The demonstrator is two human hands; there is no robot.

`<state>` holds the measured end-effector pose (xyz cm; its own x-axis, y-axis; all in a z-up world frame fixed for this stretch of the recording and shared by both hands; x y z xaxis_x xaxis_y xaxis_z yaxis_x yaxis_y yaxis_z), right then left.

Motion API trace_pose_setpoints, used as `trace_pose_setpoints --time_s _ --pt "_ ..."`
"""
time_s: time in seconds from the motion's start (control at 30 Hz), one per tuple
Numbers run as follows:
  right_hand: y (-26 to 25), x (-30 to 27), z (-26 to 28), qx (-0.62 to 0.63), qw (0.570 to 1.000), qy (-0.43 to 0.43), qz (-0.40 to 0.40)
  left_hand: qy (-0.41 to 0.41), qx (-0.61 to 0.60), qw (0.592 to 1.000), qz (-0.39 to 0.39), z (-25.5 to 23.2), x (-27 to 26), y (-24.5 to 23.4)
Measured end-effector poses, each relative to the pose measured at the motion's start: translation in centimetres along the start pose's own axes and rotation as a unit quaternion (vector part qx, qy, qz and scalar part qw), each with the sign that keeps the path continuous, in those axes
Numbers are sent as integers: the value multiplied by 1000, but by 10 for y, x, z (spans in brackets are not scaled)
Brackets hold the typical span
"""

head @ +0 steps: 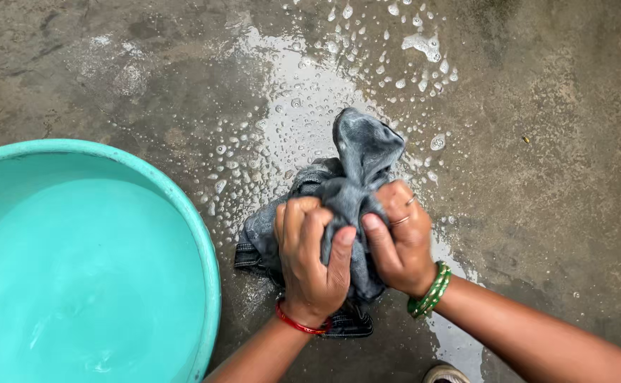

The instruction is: The person rubs a garment against the concrete floor with soapy water and then rinses it in a plastic basin.

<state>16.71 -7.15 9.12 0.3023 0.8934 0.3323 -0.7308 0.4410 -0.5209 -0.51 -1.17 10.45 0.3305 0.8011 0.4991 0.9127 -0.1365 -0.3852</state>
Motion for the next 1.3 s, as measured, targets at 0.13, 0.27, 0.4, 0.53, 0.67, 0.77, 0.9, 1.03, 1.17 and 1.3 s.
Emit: trace_pose_setpoints --time_s 0.13,0.27,0.4,0.53,0.67,0.77,0.9,1.03,1.17,1.3 --pt "83 43 -72 -231 959 137 94 -182 256 924 219 86 32 42" --pt "76 61 -66 -257 940 140 178 -268 230 888 294 89 65 51" --pt "14 46 -48 -183 958 195 104 -92 119 975 165 36 70 22" --pt "44 46 -39 -142 989 22 24 2 218 971 94 36 59 18" --pt "95 58 -93 -242 953 117 137 -211 314 899 219 107 62 51" --pt "76 71 -72 -236 955 105 146 -248 217 900 284 96 80 44" --pt "0 77 -34 -187 980 60 18 -108 143 972 153 35 94 22" --pt "28 53 -37 -86 992 -45 -76 -17 243 970 14 35 65 20" --pt "96 46 -110 -333 913 101 212 -113 332 922 165 100 38 48" --pt "37 44 -128 -112 983 114 87 -212 300 886 281 139 50 42"
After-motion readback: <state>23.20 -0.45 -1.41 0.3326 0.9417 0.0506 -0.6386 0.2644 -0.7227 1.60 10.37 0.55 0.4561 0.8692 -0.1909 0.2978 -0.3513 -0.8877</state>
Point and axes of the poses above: each hand's wrist, its own x-axis towards the middle knuckle, its own y-axis out of the palm, z = x × y, the point moved 6 cm from there along x, towards the middle knuckle, and after that the axes turned 2 degrees about y, right-handed, at the moved point
